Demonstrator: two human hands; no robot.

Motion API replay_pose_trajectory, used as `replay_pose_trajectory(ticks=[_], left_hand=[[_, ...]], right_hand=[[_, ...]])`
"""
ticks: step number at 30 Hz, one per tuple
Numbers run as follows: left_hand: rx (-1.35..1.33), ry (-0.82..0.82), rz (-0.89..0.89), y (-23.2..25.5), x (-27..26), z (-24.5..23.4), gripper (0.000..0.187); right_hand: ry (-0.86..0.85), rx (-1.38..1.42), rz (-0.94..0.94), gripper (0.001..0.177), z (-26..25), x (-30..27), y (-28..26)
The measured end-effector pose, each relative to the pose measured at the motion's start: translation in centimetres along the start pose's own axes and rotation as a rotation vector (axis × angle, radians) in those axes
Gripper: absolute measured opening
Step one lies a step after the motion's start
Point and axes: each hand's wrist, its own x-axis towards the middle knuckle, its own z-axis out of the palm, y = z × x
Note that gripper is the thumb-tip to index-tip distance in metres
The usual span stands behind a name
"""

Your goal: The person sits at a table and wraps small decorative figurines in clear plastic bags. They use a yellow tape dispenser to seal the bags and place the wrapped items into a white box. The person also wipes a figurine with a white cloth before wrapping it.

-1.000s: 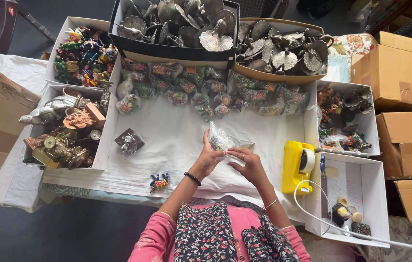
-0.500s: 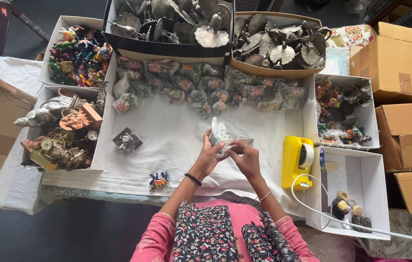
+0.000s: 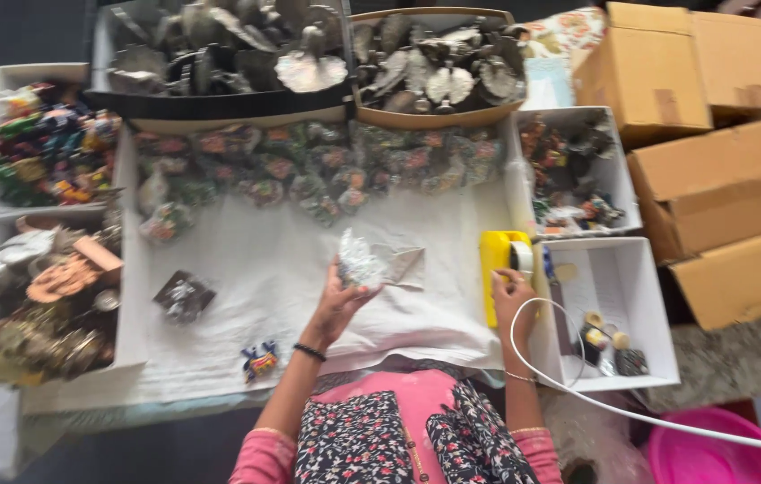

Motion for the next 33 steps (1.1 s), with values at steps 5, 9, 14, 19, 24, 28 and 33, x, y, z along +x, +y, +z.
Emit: replay_pose_trajectory(ticks=[5, 9, 14, 19, 24, 28, 33], left_hand=[[0.049, 0.038, -0.029, 0.3, 0.1, -1.1, 0.097], [0.094, 0.086, -0.064, 1.1, 0.1, -0.5, 0.099], [0.091, 0.081, -0.040, 0.9, 0.5, -0.9, 0.102], [0.085, 0.116, -0.018, 1.3, 0.1, -1.1, 0.104], [0.089, 0.098, -0.021, 1.4, 0.4, -0.5, 0.101], [0.083, 0.079, -0.031, 1.4, 0.9, 0.2, 0.101], [0.074, 0.033, -0.054, 1.7, 1.2, 1.1, 0.098]], right_hand=[[0.033, -0.055, 0.142, 0.025, -4.1, 2.2, 10.2], [-0.285, 0.211, 0.420, 0.028, -5.2, 3.5, 11.6], [-0.257, 0.210, 0.365, 0.030, -6.3, 2.4, 9.3], [-0.201, 0.273, 0.301, 0.029, -7.8, 0.5, 10.6], [-0.245, 0.538, 0.390, 0.029, -6.5, -0.8, 13.1], [-0.149, 0.508, 0.351, 0.035, -5.7, -1.6, 13.0], [-0.055, 0.478, 0.340, 0.040, -4.3, -1.3, 15.5]])
